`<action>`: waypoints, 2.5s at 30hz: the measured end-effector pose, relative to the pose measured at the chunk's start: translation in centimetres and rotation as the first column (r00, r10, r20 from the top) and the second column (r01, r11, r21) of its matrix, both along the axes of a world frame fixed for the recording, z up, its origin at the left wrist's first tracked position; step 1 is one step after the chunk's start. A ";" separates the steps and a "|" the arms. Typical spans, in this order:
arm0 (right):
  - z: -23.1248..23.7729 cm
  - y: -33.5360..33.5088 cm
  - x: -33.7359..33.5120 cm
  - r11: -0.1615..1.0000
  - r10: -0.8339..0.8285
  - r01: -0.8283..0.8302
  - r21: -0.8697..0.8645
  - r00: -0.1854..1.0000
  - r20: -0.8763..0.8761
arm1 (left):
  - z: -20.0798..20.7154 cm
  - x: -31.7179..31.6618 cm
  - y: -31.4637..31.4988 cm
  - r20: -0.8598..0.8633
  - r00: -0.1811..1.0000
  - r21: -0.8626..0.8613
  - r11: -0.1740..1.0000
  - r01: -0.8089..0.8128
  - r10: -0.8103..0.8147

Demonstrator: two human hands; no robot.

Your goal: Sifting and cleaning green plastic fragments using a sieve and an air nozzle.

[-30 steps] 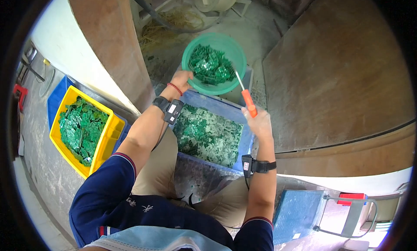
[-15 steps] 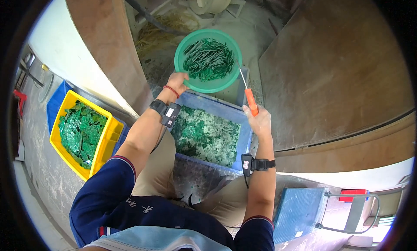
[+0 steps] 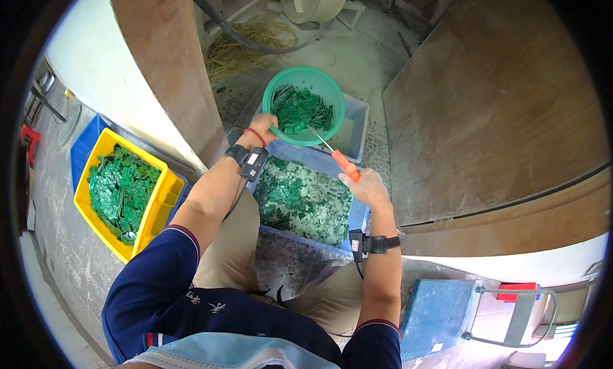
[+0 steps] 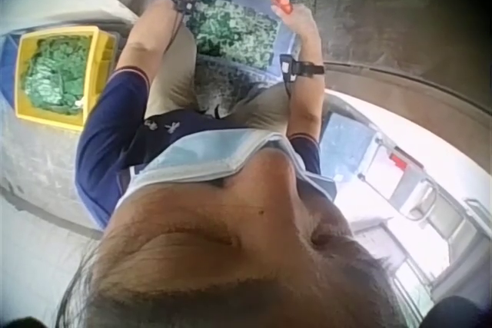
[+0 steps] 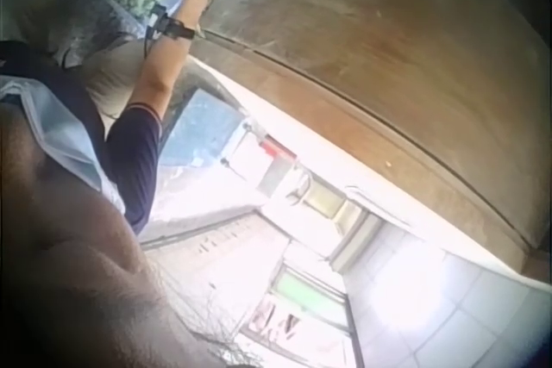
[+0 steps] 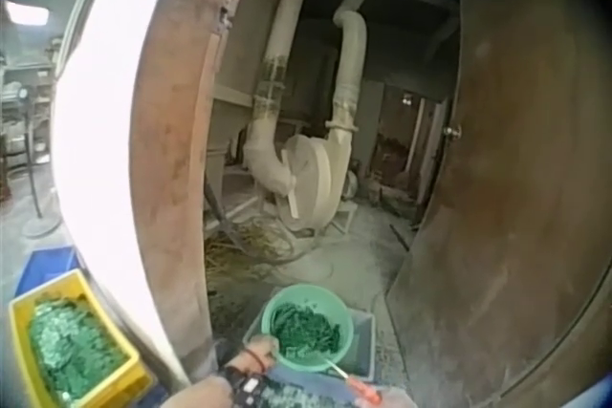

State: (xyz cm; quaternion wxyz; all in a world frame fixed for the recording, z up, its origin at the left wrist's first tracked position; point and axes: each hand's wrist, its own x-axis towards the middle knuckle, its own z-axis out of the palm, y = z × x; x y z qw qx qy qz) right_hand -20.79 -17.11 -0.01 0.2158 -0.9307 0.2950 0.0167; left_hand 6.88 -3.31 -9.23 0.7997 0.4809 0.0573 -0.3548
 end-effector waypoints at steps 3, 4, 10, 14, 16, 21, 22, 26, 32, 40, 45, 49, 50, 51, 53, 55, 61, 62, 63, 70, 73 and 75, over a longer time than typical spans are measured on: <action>0.0 0.0 0.0 0.999 -0.031 0.031 -0.025 1.000 0.003 | 0.7 -0.4 0.1 0.066 0.998 -0.071 0.997 -0.011 0.016; 0.0 -0.1 0.0 0.998 -0.047 0.047 -0.048 0.999 0.001 | 0.9 -0.5 0.2 0.012 1.000 -0.034 0.999 0.018 -0.018; -0.5 -0.9 0.3 0.990 -0.118 0.120 -0.076 0.993 0.031 | 1.7 -1.1 0.3 0.066 0.990 -0.007 0.992 0.123 -0.123; 0.0 -1.3 -0.3 0.995 -0.061 0.071 -0.076 0.990 0.129 | 1.6 -0.8 -0.1 0.064 0.991 -0.049 0.992 0.119 -0.115; 0.5 -1.4 -0.5 0.990 -0.128 0.135 -0.044 0.983 0.132 | 1.0 -0.3 -0.5 0.063 0.990 -0.106 0.985 0.135 -0.129; 1.2 -0.8 0.0 0.991 -0.125 0.134 -0.006 0.938 0.322 | -1.5 0.4 -1.0 -0.032 0.992 -0.056 0.992 0.117 -0.119; 1.2 -0.7 0.1 0.991 -0.132 0.136 0.002 0.955 0.266 | -1.9 0.4 -1.0 -0.041 0.991 -0.079 0.989 0.124 -0.128; 1.2 -0.5 -0.1 0.998 -0.055 0.065 -0.021 0.952 0.301 | -1.8 0.1 -1.1 -0.156 0.986 0.028 0.997 0.071 -0.066; 1.1 -1.2 -0.3 0.994 -0.100 0.111 -0.007 0.918 0.384 | 0.1 0.4 -1.0 -0.012 0.999 -0.234 0.971 0.041 -0.046; 0.6 -1.2 -0.2 0.991 -0.121 0.128 -0.026 0.976 0.183 | -1.5 0.9 -0.7 0.001 0.999 0.084 0.995 0.048 -0.048; 0.3 -0.3 0.6 0.998 -0.070 0.070 0.008 0.991 0.111 | -1.1 0.0 -0.9 -0.037 0.994 -0.002 0.995 0.103 -0.103; 0.3 0.7 1.1 0.999 -0.002 0.000 0.052 0.999 0.047 | -0.8 -0.5 -1.4 -0.007 0.991 0.025 0.991 0.133 -0.133; 0.3 0.7 1.1 0.996 0.061 -0.068 0.057 0.992 0.111 | -0.8 -0.4 -1.5 0.044 0.994 0.047 0.994 0.103 -0.105; 0.3 0.8 1.1 0.998 0.027 -0.029 0.055 0.999 0.030 | -1.0 -0.3 -1.6 -0.029 0.988 0.068 0.986 0.151 -0.150; 0.2 0.6 0.8 0.999 0.039 -0.042 0.019 0.994 0.104 | -1.2 -0.1 -1.7 0.077 0.991 0.069 0.992 0.102 -0.107; 0.1 0.2 0.4 0.999 0.004 -0.005 -0.035 1.000 -0.016 | -1.3 0.0 -1.7 0.001 0.989 0.047 0.988 0.149 -0.149; 0.6 -2.2 -1.8 0.995 -0.081 0.091 -0.035 0.972 0.222 | 1.3 -0.6 -0.7 -0.092 0.986 -0.073 0.989 0.132 -0.138; 0.9 -2.7 -2.1 0.993 -0.111 0.117 0.009 0.911 0.396 | 2.1 -1.0 -0.3 -0.063 0.993 -0.130 0.988 0.086 -0.095; 1.3 -3.2 -2.6 0.971 -0.230 0.237 0.037 0.879 0.417 | 3.0 -1.3 0.1 -0.090 0.992 -0.157 0.985 0.077 -0.092; 1.9 -5.4 -5.7 0.877 -0.479 0.304 0.372 0.621 0.621 | 9.9 -3.7 9.4 -0.063 0.979 -0.281 0.945 0.167 -0.191; 1.4 -5.8 -6.7 0.864 -0.482 0.225 0.451 0.630 0.609 | 12.4 -5.1 18.3 0.076 0.977 -0.295 0.932 0.213 -0.199; 1.2 -5.8 -7.2 0.882 -0.471 0.354 0.310 0.643 0.604 | 13.4 -6.9 24.9 0.188 0.958 -0.381 0.883 0.275 -0.217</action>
